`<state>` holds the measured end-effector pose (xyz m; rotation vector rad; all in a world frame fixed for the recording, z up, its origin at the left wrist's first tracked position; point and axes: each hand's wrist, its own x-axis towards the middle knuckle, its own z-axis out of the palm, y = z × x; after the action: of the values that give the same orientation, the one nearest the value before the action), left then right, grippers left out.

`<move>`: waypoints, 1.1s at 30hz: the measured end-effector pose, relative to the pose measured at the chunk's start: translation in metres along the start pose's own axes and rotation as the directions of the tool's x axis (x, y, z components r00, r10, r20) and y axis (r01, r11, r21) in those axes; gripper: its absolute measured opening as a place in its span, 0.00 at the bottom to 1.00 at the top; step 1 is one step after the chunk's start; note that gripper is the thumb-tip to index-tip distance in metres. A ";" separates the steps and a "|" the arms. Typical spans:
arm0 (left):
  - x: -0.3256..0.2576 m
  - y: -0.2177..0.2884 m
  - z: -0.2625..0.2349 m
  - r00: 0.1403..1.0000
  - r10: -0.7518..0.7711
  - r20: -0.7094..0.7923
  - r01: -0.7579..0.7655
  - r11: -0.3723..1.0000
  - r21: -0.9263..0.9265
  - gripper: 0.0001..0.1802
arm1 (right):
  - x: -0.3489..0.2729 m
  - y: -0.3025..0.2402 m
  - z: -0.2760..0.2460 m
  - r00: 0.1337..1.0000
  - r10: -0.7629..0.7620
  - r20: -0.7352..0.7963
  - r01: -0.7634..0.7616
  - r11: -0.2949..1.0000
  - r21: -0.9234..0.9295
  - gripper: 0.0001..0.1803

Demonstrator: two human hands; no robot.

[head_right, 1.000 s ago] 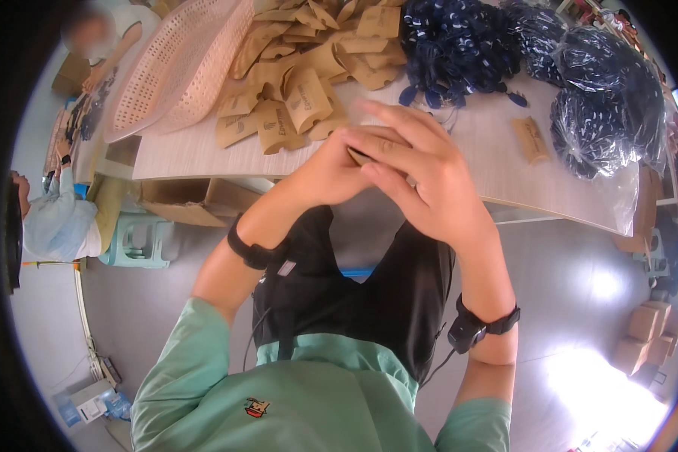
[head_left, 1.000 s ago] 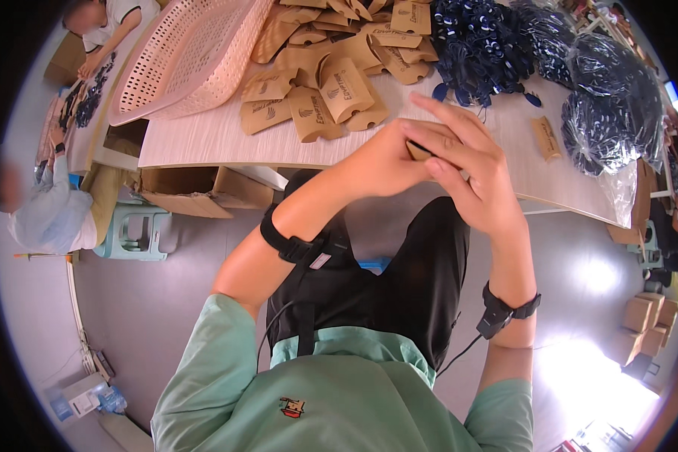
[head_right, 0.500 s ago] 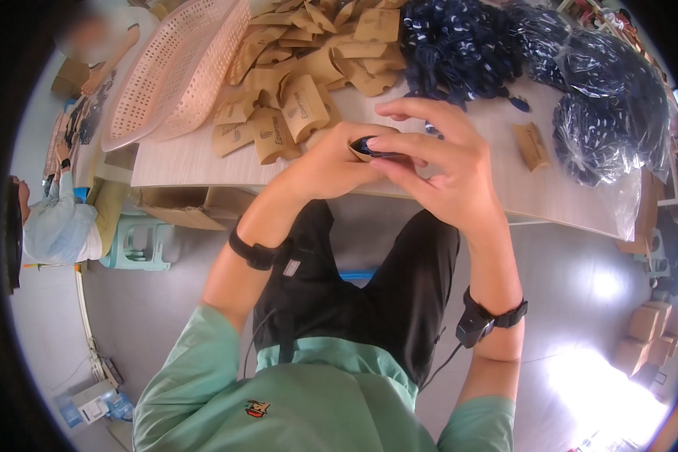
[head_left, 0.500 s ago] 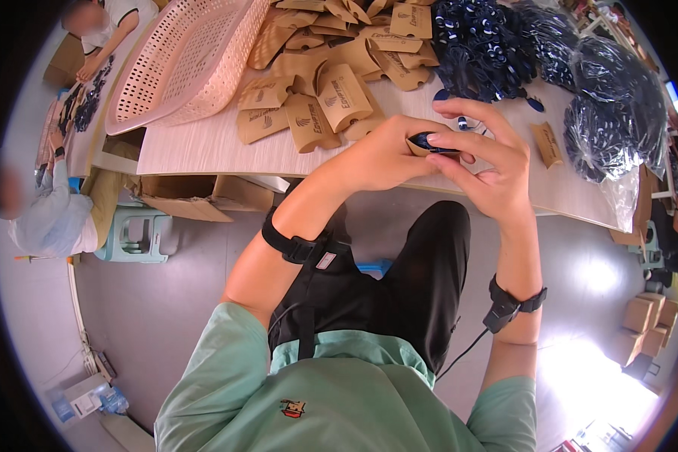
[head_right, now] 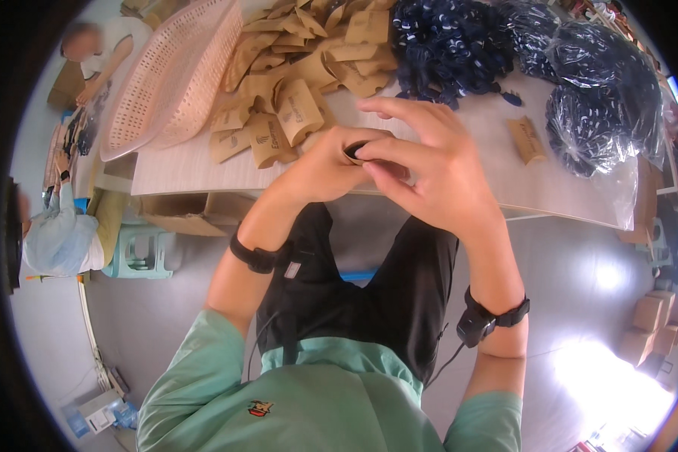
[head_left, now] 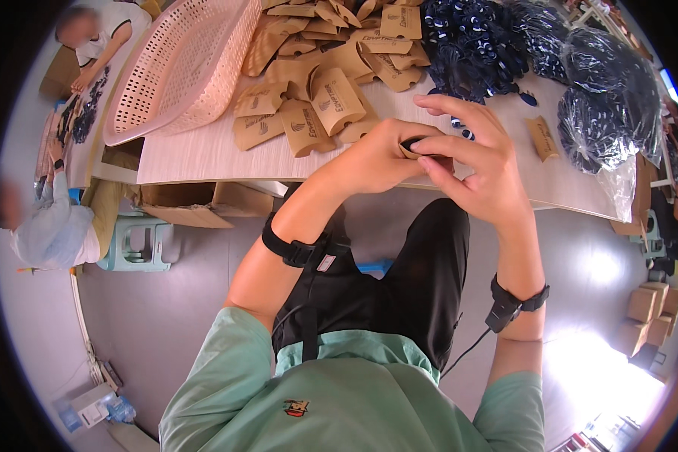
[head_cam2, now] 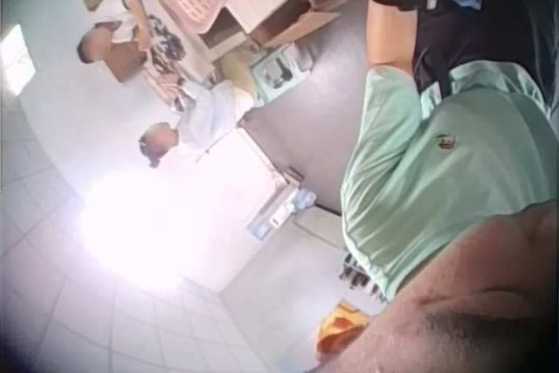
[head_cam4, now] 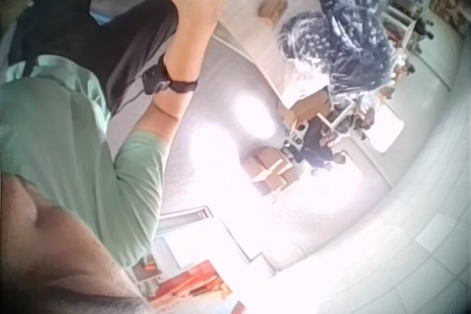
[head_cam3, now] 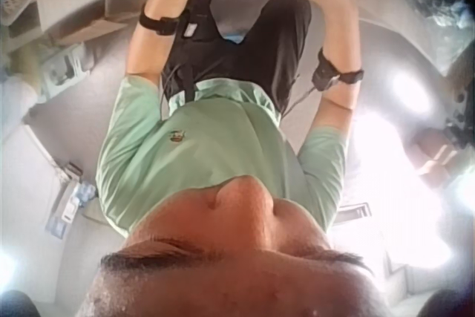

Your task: Manually assemble parts into a small brown cardboard envelope packaging sleeve.

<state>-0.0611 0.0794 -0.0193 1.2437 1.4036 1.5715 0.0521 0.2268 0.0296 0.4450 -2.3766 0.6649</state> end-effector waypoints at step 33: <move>0.000 0.004 0.008 0.994 0.026 -0.109 -0.033 0.997 -0.067 0.17 | -0.002 -0.018 0.011 0.971 0.107 -0.215 -0.155 0.963 -0.219 0.11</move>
<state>-0.0533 0.0811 -0.0158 1.1589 1.3909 1.7158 0.0568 0.2065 0.0267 0.1112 -2.2676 0.4546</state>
